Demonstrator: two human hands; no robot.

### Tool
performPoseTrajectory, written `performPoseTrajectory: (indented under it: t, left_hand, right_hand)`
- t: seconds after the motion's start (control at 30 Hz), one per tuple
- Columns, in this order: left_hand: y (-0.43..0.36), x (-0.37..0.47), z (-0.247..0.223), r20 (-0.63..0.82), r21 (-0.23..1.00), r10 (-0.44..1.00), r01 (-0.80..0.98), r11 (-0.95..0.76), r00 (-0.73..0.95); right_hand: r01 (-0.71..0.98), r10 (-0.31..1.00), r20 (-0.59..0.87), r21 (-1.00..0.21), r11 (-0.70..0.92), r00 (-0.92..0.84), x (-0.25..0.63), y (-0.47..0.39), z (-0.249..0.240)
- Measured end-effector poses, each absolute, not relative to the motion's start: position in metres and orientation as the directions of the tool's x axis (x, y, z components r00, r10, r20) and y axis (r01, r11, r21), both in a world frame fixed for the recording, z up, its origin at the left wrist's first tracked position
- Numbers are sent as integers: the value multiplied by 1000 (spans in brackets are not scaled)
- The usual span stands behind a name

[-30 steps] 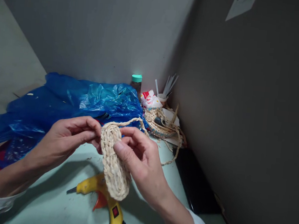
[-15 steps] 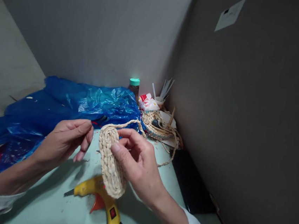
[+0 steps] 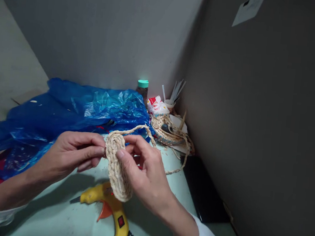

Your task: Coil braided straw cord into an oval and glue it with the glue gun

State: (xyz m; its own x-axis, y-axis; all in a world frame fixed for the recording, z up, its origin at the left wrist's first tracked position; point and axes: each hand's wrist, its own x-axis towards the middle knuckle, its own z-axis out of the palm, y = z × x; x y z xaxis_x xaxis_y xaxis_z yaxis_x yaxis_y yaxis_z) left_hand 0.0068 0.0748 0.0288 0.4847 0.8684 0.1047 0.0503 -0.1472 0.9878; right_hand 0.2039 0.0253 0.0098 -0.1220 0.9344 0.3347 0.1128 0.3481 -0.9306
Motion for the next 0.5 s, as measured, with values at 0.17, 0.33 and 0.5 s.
performPoseTrajectory:
  t: [0.17,0.33,0.5]
  left_hand:
    - [89,-3,39,210,965,960,-196,-173,187]
    - [111,-28,59,279,903,958,-359,-238,65]
    - [141,-70,69,456,814,858,-277,-510,-239]
  right_hand:
    - [131,933,332,-928,349,-139,205,25,9]
    - [151,929,339,-921,360,-150,205,26,8]
    - [185,921,363,-904,385,-144,204,26,10]
